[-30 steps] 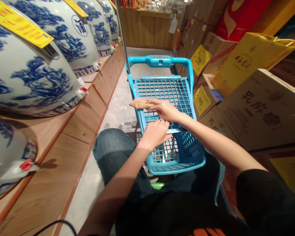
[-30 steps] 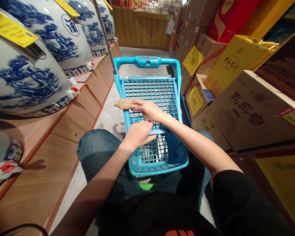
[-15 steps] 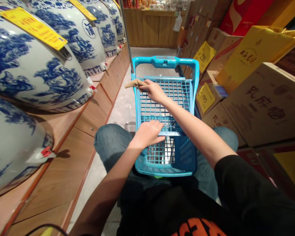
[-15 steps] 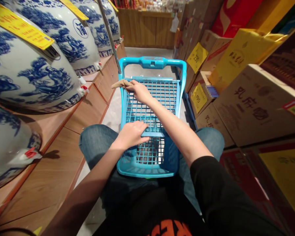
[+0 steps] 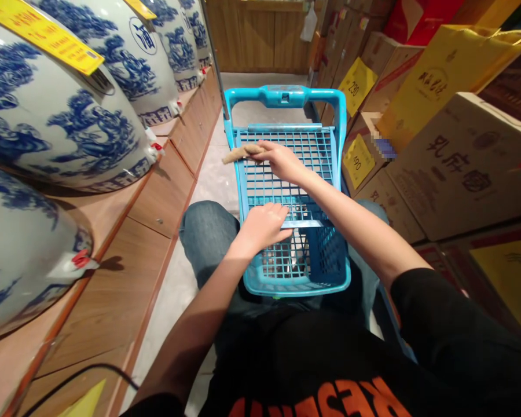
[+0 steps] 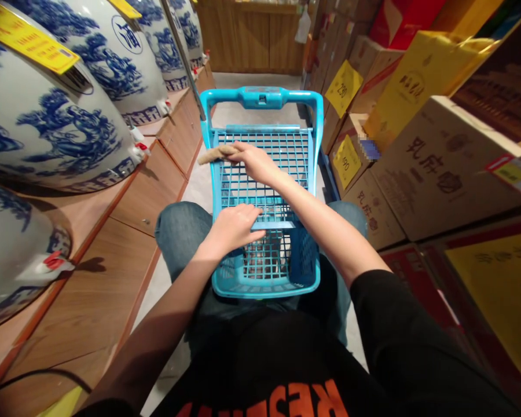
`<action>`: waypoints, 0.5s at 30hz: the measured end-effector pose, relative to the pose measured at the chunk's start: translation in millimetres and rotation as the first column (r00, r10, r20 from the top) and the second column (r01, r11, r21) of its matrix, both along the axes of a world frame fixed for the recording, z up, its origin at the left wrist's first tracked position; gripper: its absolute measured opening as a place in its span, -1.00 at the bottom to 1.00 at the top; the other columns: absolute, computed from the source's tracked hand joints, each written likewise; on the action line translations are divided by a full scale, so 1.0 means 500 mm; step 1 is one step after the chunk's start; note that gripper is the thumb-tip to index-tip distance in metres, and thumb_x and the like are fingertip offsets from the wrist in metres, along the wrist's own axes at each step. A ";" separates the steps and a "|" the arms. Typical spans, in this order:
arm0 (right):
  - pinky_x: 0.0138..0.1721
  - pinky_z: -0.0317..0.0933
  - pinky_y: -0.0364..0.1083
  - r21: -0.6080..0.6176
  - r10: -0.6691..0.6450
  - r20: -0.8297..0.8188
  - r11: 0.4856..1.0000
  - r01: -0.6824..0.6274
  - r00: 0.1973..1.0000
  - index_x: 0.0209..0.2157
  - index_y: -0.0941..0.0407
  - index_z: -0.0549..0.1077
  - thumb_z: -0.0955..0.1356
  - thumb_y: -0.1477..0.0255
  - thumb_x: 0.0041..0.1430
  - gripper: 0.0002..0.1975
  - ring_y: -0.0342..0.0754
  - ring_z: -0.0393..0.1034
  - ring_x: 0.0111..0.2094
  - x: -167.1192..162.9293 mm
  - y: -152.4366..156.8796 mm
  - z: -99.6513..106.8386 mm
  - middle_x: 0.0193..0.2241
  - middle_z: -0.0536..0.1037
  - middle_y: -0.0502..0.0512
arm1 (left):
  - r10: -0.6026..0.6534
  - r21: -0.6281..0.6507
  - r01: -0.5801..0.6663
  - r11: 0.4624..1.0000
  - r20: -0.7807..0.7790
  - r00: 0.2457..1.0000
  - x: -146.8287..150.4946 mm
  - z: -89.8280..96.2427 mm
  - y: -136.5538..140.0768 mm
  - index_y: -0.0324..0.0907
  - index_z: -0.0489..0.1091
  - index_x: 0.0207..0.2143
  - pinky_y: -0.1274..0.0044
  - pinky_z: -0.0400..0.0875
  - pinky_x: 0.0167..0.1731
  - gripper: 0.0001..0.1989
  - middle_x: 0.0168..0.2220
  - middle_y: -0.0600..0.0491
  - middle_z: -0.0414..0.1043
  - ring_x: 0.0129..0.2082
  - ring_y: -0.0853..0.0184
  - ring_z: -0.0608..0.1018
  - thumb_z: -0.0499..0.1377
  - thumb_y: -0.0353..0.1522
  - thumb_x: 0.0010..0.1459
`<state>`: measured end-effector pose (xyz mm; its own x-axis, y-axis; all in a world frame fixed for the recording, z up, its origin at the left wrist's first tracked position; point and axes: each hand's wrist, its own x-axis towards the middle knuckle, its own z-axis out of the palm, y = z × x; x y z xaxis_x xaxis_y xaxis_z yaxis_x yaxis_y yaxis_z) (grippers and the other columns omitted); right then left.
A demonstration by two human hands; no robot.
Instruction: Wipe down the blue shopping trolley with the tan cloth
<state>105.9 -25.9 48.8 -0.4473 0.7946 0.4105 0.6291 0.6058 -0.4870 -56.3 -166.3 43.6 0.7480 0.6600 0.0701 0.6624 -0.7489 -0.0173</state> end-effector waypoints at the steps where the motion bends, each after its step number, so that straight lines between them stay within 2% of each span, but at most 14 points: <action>1: 0.29 0.30 0.16 0.006 -0.057 -0.008 0.998 0.057 0.998 0.00 0.11 0.65 0.30 0.48 0.24 -0.62 0.23 0.43 0.24 0.005 0.024 0.009 0.17 0.60 0.21 | -0.003 0.007 0.003 1.000 0.001 1.000 0.000 -0.001 0.001 -0.25 0.49 0.03 0.37 0.47 -0.15 -0.67 -0.08 -0.15 0.61 0.00 0.04 0.63 0.27 -0.19 0.40; 4: 0.26 0.33 0.16 0.021 -0.199 -0.018 0.980 0.199 0.980 0.04 0.12 0.64 0.26 0.46 0.26 -0.58 0.26 0.44 0.21 0.015 0.080 0.022 0.15 0.61 0.23 | 0.001 0.026 -0.001 1.000 0.000 1.000 0.004 -0.003 0.004 -0.25 0.49 0.04 0.37 0.47 -0.16 -0.65 -0.09 -0.14 0.61 0.00 0.05 0.63 0.28 -0.16 0.40; 6: 0.26 0.35 0.17 0.028 -0.218 -0.004 0.976 0.218 0.976 0.06 0.11 0.64 0.25 0.50 0.24 -0.54 0.26 0.44 0.22 0.017 0.089 0.016 0.17 0.61 0.20 | 0.007 0.039 -0.007 0.999 0.010 1.000 0.006 -0.005 0.006 -0.24 0.49 0.06 0.37 0.47 -0.17 -0.63 -0.08 -0.13 0.61 -0.01 0.06 0.63 0.30 -0.15 0.39; 11: 0.31 0.33 0.17 0.035 -0.131 0.064 0.991 0.129 0.989 0.06 0.10 0.68 0.24 0.62 0.15 -0.45 0.23 0.41 0.30 0.031 0.026 -0.004 0.29 0.54 0.10 | -0.002 0.120 -0.007 0.993 0.079 0.997 -0.001 -0.012 0.007 -0.20 0.47 0.19 0.34 0.48 -0.17 -0.52 0.01 -0.12 0.61 -0.02 0.06 0.63 0.35 -0.15 0.34; 15: 0.25 0.34 0.14 0.002 -0.042 0.100 0.999 0.042 0.994 -0.02 0.11 0.72 0.26 0.67 0.10 -0.47 0.20 0.50 0.20 0.061 0.000 0.028 0.19 0.62 0.12 | -0.025 0.213 -0.017 0.977 0.193 0.981 -0.011 -0.016 0.003 -0.20 0.49 0.20 0.27 0.50 -0.02 -0.51 0.12 -0.17 0.59 0.08 0.01 0.60 0.36 -0.14 0.33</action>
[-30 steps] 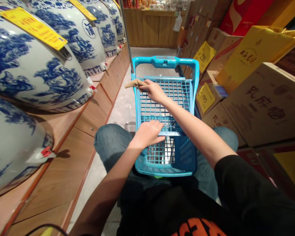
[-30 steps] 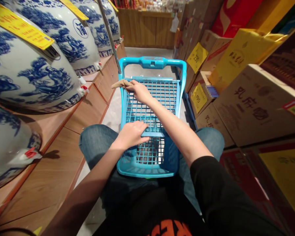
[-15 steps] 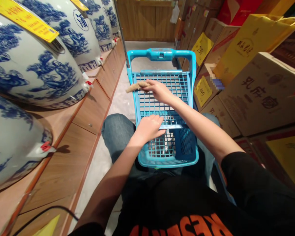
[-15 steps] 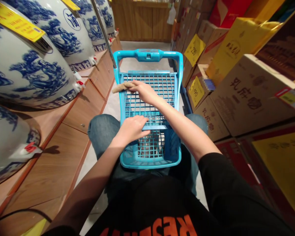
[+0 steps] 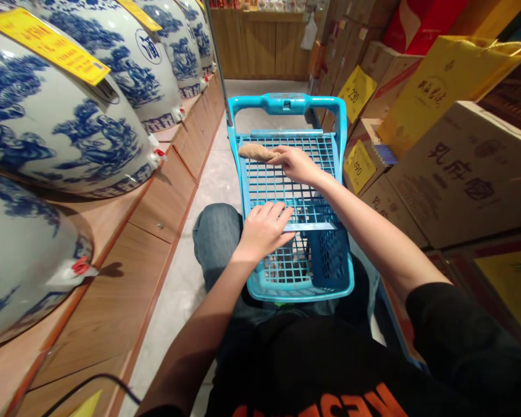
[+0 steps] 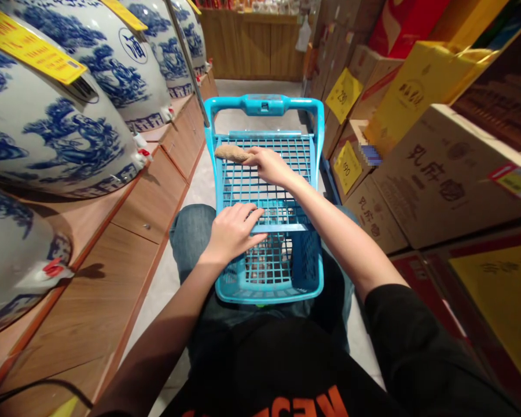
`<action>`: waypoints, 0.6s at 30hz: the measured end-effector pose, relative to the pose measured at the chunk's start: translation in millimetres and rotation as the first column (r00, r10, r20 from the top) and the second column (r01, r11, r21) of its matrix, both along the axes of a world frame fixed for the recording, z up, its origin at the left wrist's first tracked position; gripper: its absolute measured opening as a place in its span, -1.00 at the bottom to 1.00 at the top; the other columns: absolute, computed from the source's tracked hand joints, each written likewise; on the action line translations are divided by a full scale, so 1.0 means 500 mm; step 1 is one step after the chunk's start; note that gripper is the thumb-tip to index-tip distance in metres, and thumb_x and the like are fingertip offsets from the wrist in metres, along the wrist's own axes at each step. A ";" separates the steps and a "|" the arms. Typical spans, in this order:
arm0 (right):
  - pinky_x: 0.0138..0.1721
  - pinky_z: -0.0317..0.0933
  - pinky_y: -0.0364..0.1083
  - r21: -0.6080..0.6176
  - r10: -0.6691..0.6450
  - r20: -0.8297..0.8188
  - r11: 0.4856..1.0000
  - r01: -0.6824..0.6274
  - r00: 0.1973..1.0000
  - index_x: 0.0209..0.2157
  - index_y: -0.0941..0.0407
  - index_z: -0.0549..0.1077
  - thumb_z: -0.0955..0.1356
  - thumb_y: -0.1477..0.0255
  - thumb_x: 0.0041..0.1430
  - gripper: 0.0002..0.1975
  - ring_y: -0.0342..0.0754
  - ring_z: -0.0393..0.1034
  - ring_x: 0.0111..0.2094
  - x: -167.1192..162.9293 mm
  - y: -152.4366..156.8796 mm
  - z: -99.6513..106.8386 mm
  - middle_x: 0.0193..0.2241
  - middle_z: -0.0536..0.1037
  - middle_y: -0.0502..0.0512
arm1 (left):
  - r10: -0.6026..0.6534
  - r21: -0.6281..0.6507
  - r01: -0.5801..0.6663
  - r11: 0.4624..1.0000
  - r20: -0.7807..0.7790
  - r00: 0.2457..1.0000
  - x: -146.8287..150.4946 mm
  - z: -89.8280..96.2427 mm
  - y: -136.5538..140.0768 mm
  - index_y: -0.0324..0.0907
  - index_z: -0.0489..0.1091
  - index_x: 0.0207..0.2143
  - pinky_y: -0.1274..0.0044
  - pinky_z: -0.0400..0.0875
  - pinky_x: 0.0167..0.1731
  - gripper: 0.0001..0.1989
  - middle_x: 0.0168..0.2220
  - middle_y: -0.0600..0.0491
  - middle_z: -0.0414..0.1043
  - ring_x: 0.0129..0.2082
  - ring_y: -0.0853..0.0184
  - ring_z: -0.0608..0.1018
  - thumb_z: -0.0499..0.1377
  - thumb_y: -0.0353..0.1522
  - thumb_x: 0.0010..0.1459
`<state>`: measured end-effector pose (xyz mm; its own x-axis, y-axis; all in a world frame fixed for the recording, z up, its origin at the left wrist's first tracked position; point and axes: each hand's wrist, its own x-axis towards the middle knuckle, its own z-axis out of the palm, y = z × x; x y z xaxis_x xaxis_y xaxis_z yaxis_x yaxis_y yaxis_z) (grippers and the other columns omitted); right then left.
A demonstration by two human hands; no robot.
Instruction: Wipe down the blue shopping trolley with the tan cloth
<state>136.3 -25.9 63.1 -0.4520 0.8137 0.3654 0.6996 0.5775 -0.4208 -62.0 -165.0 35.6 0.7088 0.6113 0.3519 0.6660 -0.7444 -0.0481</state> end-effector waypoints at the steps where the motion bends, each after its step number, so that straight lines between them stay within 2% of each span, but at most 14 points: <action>1: 0.22 0.36 0.13 -0.026 0.026 0.016 0.999 -0.026 1.000 -0.05 0.11 0.73 0.28 0.66 0.10 -0.50 0.19 0.53 0.14 0.006 0.006 0.014 0.12 0.66 0.12 | 0.003 0.012 -0.003 1.000 0.029 1.000 -0.001 -0.001 -0.001 -0.19 0.50 0.20 0.24 0.49 0.06 -0.51 0.13 -0.19 0.58 0.12 -0.01 0.59 0.35 -0.13 0.33; 4: 0.15 0.37 0.10 -0.094 0.093 0.057 0.992 -0.088 0.994 -0.13 0.17 0.74 0.34 0.61 0.12 -0.63 0.15 0.58 -0.01 0.010 0.050 0.051 -0.08 0.72 0.14 | 0.045 0.011 -0.046 0.999 0.081 0.996 0.001 -0.005 0.000 -0.18 0.48 0.26 0.07 0.33 0.30 -0.40 0.26 -0.24 0.51 0.32 -0.14 0.46 0.39 -0.09 0.27; 7: 0.19 0.36 0.10 -0.031 0.028 0.035 0.999 -0.027 0.999 -0.13 0.17 0.72 0.34 0.54 0.20 -0.69 0.18 0.56 0.06 -0.007 0.101 0.057 -0.05 0.71 0.17 | 0.116 -0.045 -0.113 0.993 0.069 0.991 0.007 -0.008 0.000 -0.18 0.39 0.37 -0.04 0.20 0.40 -0.21 0.38 -0.25 0.38 0.45 -0.25 0.29 0.44 -0.05 0.18; 10: 0.28 0.34 0.14 0.065 -0.131 -0.053 0.989 0.134 0.990 -0.05 0.12 0.70 0.30 0.53 0.23 -0.62 0.24 0.47 0.23 -0.040 0.126 0.021 0.15 0.64 0.15 | 0.169 -0.102 -0.164 0.981 0.035 0.985 0.012 -0.009 -0.001 -0.16 0.34 0.41 -0.05 0.17 0.42 -0.15 0.42 -0.23 0.32 0.48 -0.25 0.25 0.44 -0.04 0.17; 12: 0.34 0.30 0.17 0.072 -0.179 -0.095 0.980 0.186 0.979 0.02 0.11 0.68 0.27 0.56 0.21 -0.56 0.23 0.40 0.31 -0.066 0.119 -0.014 0.25 0.57 0.10 | 0.172 -0.123 -0.169 0.978 0.012 0.985 0.013 -0.010 -0.001 -0.14 0.35 0.41 -0.06 0.16 0.43 -0.18 0.43 -0.20 0.32 0.48 -0.25 0.23 0.43 -0.05 0.18; 15: 0.42 0.22 0.20 0.039 -0.102 -0.092 0.994 0.106 0.991 0.06 0.08 0.67 0.28 0.56 0.17 -0.51 0.22 0.31 0.40 -0.088 0.082 -0.052 0.36 0.48 0.04 | 0.145 -0.135 -0.145 0.980 -0.012 0.989 0.013 -0.011 -0.001 -0.10 0.41 0.36 -0.09 0.15 0.42 -0.26 0.41 -0.17 0.36 0.49 -0.26 0.22 0.42 -0.07 0.20; 18: 0.47 0.12 0.24 0.005 0.017 -0.094 1.000 -0.016 0.995 0.12 0.06 0.64 0.30 0.52 0.17 -0.49 0.22 0.24 0.45 -0.073 0.056 -0.053 0.41 0.40 0.03 | 0.117 -0.132 -0.117 0.984 -0.008 0.993 0.014 -0.010 0.001 -0.13 0.45 0.31 -0.07 0.17 0.42 -0.32 0.39 -0.20 0.38 0.48 -0.22 0.24 0.42 -0.10 0.21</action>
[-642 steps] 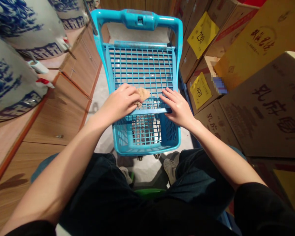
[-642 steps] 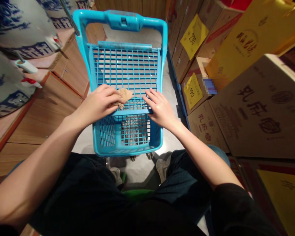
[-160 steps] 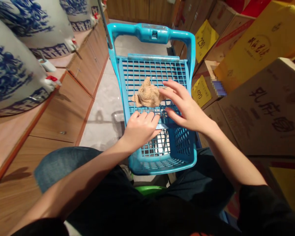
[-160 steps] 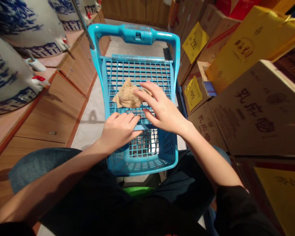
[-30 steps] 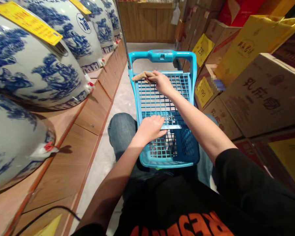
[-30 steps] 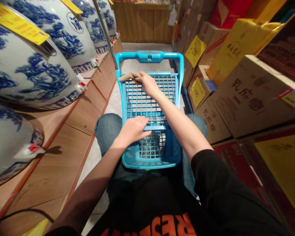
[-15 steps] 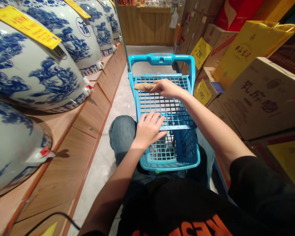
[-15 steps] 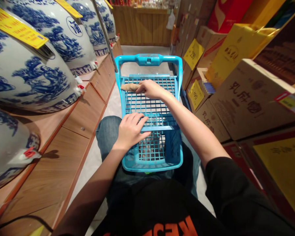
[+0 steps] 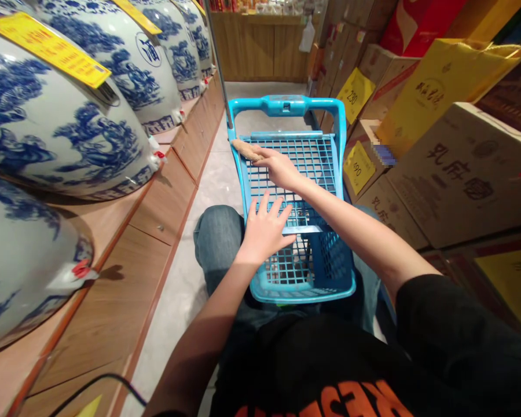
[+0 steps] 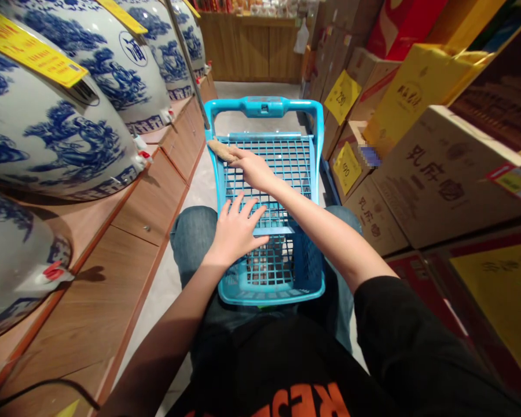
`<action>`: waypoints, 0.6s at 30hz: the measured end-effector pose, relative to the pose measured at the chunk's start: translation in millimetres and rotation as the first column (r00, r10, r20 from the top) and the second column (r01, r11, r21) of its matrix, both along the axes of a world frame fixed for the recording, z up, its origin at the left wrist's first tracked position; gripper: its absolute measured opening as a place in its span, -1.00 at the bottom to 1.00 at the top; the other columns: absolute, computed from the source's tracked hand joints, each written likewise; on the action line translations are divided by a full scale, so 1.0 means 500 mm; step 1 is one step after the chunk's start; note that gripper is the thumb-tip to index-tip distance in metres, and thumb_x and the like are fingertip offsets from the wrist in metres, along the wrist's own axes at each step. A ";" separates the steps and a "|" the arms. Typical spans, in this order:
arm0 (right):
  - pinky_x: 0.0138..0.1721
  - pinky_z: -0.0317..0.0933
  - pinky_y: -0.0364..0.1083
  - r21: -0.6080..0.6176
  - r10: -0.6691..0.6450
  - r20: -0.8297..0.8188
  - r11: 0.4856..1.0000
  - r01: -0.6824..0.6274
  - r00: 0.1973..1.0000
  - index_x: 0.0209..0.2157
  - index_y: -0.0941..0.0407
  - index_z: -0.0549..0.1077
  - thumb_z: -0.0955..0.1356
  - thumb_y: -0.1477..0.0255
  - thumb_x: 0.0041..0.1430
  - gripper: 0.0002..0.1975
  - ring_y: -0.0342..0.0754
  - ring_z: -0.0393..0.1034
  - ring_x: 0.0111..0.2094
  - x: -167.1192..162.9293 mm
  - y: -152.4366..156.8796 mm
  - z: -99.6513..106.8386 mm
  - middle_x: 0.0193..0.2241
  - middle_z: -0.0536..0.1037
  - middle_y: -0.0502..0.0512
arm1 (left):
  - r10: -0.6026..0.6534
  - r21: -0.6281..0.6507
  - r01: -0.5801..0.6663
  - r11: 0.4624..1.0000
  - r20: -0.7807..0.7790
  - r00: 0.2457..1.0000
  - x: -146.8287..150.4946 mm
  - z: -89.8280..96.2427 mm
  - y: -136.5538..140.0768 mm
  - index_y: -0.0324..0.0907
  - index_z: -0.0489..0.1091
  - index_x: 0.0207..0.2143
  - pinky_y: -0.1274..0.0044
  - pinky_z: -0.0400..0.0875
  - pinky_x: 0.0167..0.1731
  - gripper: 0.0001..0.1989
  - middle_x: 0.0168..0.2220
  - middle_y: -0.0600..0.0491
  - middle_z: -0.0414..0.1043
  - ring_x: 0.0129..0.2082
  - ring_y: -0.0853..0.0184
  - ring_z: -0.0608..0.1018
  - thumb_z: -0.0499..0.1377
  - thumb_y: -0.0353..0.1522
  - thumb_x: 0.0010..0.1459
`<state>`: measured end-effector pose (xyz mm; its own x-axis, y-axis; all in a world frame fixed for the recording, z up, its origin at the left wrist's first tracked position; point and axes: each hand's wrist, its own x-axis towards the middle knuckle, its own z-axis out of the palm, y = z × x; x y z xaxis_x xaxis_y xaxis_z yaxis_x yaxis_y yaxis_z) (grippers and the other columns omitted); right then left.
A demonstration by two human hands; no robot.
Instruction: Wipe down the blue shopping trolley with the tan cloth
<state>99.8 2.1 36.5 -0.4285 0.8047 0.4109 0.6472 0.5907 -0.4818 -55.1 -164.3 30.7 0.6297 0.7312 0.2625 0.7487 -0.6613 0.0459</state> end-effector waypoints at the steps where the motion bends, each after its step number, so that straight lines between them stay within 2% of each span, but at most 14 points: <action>1: 0.48 0.11 0.25 -0.007 0.005 -0.008 1.000 -0.005 1.000 0.14 0.07 0.63 0.30 0.51 0.18 -0.48 0.23 0.25 0.44 0.012 0.000 0.006 0.41 0.41 0.05 | -0.010 0.003 0.010 1.000 0.005 1.000 0.001 0.001 0.001 -0.15 0.45 0.30 -0.05 0.18 0.42 -0.33 0.38 -0.22 0.38 0.46 -0.19 0.27 0.42 -0.11 0.21; 5: 0.45 0.16 0.30 0.008 -0.138 -0.030 0.990 0.138 0.990 0.14 0.11 0.61 0.26 0.50 0.20 -0.48 0.28 0.30 0.40 0.047 0.033 0.028 0.33 0.51 0.13 | -0.034 0.021 0.034 0.999 0.013 0.999 0.004 0.003 0.005 -0.21 0.45 0.27 -0.01 0.18 0.42 -0.32 0.35 -0.29 0.40 0.37 -0.12 0.40 0.43 -0.11 0.19; 8: 0.43 0.19 0.29 0.017 -0.208 -0.018 0.978 0.208 0.978 0.09 0.13 0.64 0.23 0.53 0.20 -0.49 0.28 0.32 0.38 0.033 0.038 0.023 0.32 0.51 0.15 | -0.035 0.017 0.035 0.999 -0.010 0.999 0.005 0.003 0.011 -0.21 0.48 0.22 -0.03 0.20 0.38 -0.34 0.30 -0.30 0.43 0.30 -0.15 0.44 0.44 -0.08 0.17; 11: 0.45 0.16 0.24 0.027 -0.115 0.008 0.993 0.115 0.993 0.12 0.12 0.63 0.23 0.52 0.22 -0.48 0.23 0.29 0.41 0.015 0.008 0.010 0.38 0.45 0.10 | -0.049 -0.001 0.049 0.999 -0.051 0.997 0.000 0.008 0.023 -0.21 0.51 0.17 -0.08 0.20 0.35 -0.33 0.24 -0.33 0.46 0.25 -0.19 0.47 0.44 -0.01 0.15; 13: 0.46 0.14 0.24 0.029 -0.052 0.020 0.998 0.052 0.998 0.15 0.11 0.61 0.23 0.51 0.23 -0.46 0.21 0.27 0.43 0.025 -0.011 0.010 0.39 0.43 0.08 | -0.076 -0.030 0.074 0.997 -0.060 0.995 -0.002 0.019 0.037 -0.23 0.53 0.14 -0.12 0.14 0.36 -0.30 0.23 -0.35 0.46 0.25 -0.20 0.48 0.41 0.08 0.15; 16: 0.42 0.20 0.27 0.007 -0.099 0.039 0.995 0.099 0.994 0.11 0.13 0.64 0.24 0.55 0.19 -0.48 0.24 0.37 0.36 0.072 -0.012 0.025 0.34 0.49 0.14 | -0.107 -0.115 0.108 0.988 0.010 0.994 0.006 0.043 0.066 -0.19 0.48 0.23 -0.03 0.14 0.39 -0.30 0.18 -0.24 0.55 0.22 -0.09 0.55 0.27 0.13 0.29; 18: 0.38 0.26 0.27 0.010 -0.191 0.033 0.982 0.191 0.981 0.07 0.15 0.66 0.24 0.59 0.17 -0.48 0.28 0.42 0.31 0.103 -0.001 0.038 0.29 0.53 0.19 | -0.059 -0.137 0.066 0.988 0.053 0.997 0.025 0.055 0.086 -0.17 0.36 0.37 0.11 0.27 0.32 -0.38 0.06 -0.15 0.66 0.11 0.04 0.64 0.15 0.00 0.45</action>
